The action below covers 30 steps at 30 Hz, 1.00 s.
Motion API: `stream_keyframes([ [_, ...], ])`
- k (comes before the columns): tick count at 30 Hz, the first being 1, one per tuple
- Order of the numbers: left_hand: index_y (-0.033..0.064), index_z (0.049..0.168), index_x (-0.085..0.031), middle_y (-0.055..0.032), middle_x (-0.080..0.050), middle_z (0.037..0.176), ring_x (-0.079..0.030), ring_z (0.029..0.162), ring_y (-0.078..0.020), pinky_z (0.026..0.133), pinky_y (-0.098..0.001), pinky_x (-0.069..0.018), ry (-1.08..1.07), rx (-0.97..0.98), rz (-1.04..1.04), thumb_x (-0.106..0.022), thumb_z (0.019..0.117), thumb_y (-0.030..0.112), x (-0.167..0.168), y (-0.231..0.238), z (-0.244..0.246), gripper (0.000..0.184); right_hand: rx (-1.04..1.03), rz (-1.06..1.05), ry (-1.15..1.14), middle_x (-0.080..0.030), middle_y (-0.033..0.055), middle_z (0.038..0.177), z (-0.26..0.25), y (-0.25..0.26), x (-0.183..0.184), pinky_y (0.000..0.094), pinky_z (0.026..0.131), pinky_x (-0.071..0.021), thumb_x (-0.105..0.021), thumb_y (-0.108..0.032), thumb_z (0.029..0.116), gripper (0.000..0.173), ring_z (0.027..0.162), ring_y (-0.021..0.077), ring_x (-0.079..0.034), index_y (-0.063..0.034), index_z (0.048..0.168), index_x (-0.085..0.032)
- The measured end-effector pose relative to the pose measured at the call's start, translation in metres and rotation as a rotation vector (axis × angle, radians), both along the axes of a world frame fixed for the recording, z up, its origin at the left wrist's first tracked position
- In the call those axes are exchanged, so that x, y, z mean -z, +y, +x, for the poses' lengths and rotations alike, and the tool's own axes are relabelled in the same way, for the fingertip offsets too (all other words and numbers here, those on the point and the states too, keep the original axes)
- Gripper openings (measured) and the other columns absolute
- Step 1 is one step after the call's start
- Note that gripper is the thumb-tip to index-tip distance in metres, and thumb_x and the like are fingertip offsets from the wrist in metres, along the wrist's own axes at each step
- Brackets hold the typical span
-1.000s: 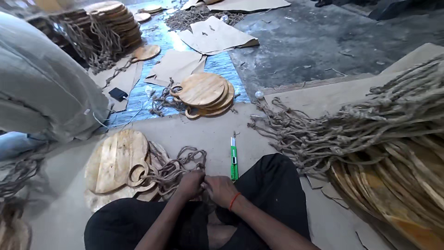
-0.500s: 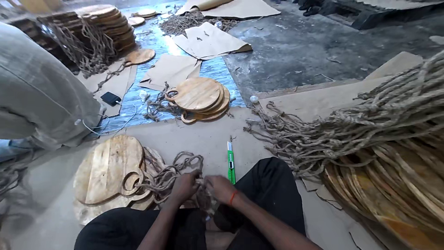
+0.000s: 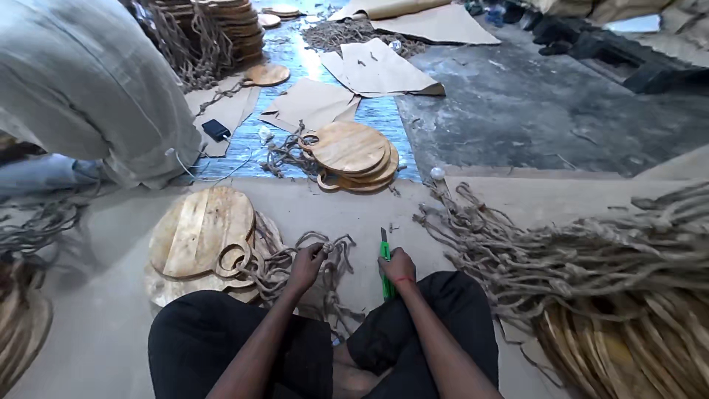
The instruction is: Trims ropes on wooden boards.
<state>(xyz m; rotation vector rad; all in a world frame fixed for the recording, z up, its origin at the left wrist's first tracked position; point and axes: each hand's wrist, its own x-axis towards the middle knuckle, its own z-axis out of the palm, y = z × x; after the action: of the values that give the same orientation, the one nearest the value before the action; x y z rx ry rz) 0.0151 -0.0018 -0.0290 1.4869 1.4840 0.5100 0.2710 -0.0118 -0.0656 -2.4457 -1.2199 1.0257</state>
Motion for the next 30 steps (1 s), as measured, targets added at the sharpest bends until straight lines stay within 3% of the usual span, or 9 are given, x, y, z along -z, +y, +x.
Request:
stream_keyframes([
  [3, 0.0021, 0.127, -0.068, -0.0121, -0.073, 0.108, -0.069, 0.092, -0.0188, 0.088, -0.0387, -0.0555, -0.094, -0.113, 0.057, -0.057, 0.106, 0.017, -0.007, 0.001, -0.007, 0.028, 0.23, 0.262, 0.479, -0.064, 0.0211, 0.11, -0.002, -0.016, -0.011, 0.0406, 0.074, -0.0608, -0.06, -0.015, 0.1029, 0.038, 0.084, 0.0259, -0.07, 0.0065, 0.133, -0.05],
  [6, 0.0009, 0.125, -0.066, -0.0115, -0.073, 0.102, -0.07, 0.087, -0.0187, 0.086, -0.0398, -0.0569, -0.18, -0.208, 0.089, -0.065, 0.1013, 0.015, -0.015, 0.003, -0.011, 0.027, 0.198, 0.157, 0.801, -0.059, 0.0062, 0.092, -0.029, -0.055, -0.044, 0.0252, 0.053, -0.048, -0.043, -0.012, 0.1079, 0.021, 0.061, 0.0105, -0.055, -0.0005, 0.124, -0.052],
  [9, 0.0008, 0.113, -0.067, -0.0073, -0.073, 0.093, -0.07, 0.079, -0.0145, 0.079, -0.0353, -0.0586, -0.277, -0.224, 0.131, -0.071, 0.0971, 0.014, -0.022, 0.002, -0.009, 0.021, -0.019, -0.123, 0.902, -0.06, 0.0005, 0.084, -0.056, -0.081, -0.05, 0.0214, 0.051, -0.0431, -0.043, -0.017, 0.109, 0.025, 0.059, 0.0066, -0.051, -0.0033, 0.124, -0.058],
  [11, 0.0024, 0.109, -0.068, -0.0046, -0.073, 0.091, -0.07, 0.078, -0.0128, 0.077, -0.0327, -0.0592, -0.317, -0.165, 0.179, -0.074, 0.0941, 0.014, -0.027, -0.002, -0.006, 0.02, -0.086, -0.17, 0.949, -0.057, -0.0001, 0.083, -0.068, -0.077, -0.042, 0.022, 0.051, -0.044, -0.044, -0.022, 0.1098, 0.028, 0.059, 0.0074, -0.051, -0.0052, 0.127, -0.058],
  [14, 0.004, 0.107, -0.07, -0.0026, -0.073, 0.09, -0.069, 0.078, -0.0109, 0.077, -0.03, -0.059, -0.304, -0.078, 0.219, -0.077, 0.0907, 0.016, -0.032, -0.015, -0.004, 0.021, -0.007, -0.047, 1.013, -0.056, 0.001, 0.083, -0.073, -0.061, -0.048, 0.0221, 0.05, -0.046, -0.043, -0.021, 0.1101, 0.029, 0.056, 0.008, -0.051, -0.0037, 0.129, -0.056],
  [19, 0.0115, 0.133, -0.066, -0.0054, -0.071, 0.099, -0.065, 0.081, -0.0129, 0.08, -0.0348, -0.0552, -0.215, 0.086, 0.118, -0.069, 0.0972, 0.029, -0.024, -0.013, -0.005, 0.04, 0.007, 0.188, 1.07, -0.052, -0.0018, 0.073, -0.068, -0.046, -0.053, 0.0196, 0.047, -0.0441, -0.04, -0.02, 0.1098, 0.026, 0.052, 0.0055, -0.048, -0.0024, 0.117, -0.058],
  [21, 0.0136, 0.131, -0.068, -0.0044, -0.068, 0.096, -0.061, 0.079, -0.0117, 0.078, -0.0329, -0.0521, -0.211, 0.138, 0.115, -0.067, 0.0985, 0.032, -0.019, -0.013, -0.001, 0.037, -0.017, 0.24, 1.047, -0.05, -0.0026, 0.07, -0.068, -0.047, -0.047, 0.0191, 0.045, -0.0438, -0.037, -0.024, 0.1107, 0.03, 0.049, 0.0048, -0.046, -0.0019, 0.113, -0.058],
  [24, 0.0063, 0.123, -0.068, -0.0048, -0.066, 0.092, -0.058, 0.075, -0.01, 0.075, -0.0301, -0.051, -0.24, 0.201, 0.101, -0.064, 0.1001, 0.026, -0.016, -0.017, 0.005, 0.031, -0.029, 0.302, 1.023, -0.049, -0.0044, 0.065, -0.071, -0.053, -0.036, 0.0183, 0.045, -0.043, -0.036, -0.026, 0.1109, 0.034, 0.047, 0.0036, -0.045, -0.0029, 0.106, -0.059],
  [30, 0.0039, 0.122, -0.068, -0.0023, -0.065, 0.087, -0.052, 0.066, -0.005, 0.067, -0.0244, -0.047, -0.26, 0.256, 0.063, -0.062, 0.101, 0.025, -0.023, -0.021, 0.009, 0.03, -0.094, 0.401, 0.958, -0.048, -0.0084, 0.061, -0.077, -0.058, -0.026, 0.0169, 0.043, -0.0386, -0.032, -0.031, 0.1102, 0.039, 0.045, 0.0003, -0.041, -0.0061, 0.098, -0.06],
])
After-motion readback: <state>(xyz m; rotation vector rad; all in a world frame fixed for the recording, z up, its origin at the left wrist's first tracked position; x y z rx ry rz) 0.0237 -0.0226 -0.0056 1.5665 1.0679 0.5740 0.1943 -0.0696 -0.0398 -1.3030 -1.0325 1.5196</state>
